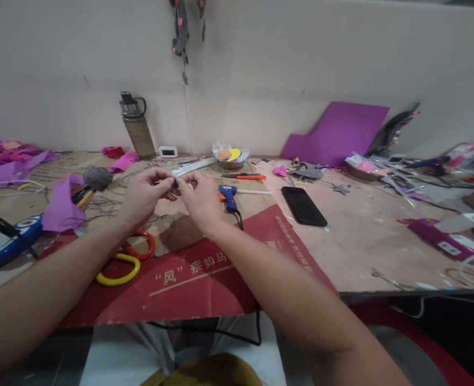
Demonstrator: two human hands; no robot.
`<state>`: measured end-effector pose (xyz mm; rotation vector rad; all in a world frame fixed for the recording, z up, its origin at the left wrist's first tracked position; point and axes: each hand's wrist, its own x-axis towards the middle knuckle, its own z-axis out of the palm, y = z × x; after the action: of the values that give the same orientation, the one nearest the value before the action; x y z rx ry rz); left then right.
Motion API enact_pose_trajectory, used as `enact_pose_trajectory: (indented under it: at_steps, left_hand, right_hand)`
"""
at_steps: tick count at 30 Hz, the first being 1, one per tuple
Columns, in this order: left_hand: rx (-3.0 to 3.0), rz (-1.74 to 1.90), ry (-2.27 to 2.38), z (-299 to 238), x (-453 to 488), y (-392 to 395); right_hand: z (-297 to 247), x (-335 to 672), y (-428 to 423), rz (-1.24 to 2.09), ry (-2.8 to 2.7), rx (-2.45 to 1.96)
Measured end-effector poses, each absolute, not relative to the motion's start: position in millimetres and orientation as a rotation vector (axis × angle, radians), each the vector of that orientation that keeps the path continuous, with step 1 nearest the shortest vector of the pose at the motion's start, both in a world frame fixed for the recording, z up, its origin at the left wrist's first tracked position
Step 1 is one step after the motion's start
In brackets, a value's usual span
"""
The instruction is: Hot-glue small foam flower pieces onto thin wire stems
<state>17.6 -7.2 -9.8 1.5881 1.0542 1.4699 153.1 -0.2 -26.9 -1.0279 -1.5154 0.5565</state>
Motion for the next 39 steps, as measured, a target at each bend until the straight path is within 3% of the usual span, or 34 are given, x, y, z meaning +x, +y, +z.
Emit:
enact_pose_trajectory:
  at_steps: [15, 26, 39]
  left_hand:
    - [1.491, 1.412, 0.988, -11, 17, -4]
    - [1.382, 1.223, 0.908, -11, 14, 2]
    - [1.755, 1.113, 1.196, -6, 5, 3]
  right_hand:
    - [-24, 155, -2, 0.557, -1.484, -1.063]
    - [-31, 164, 13, 0.761, -1.475, -1.017]
    - [-24, 170, 2, 0.378, -1.752, -1.095]
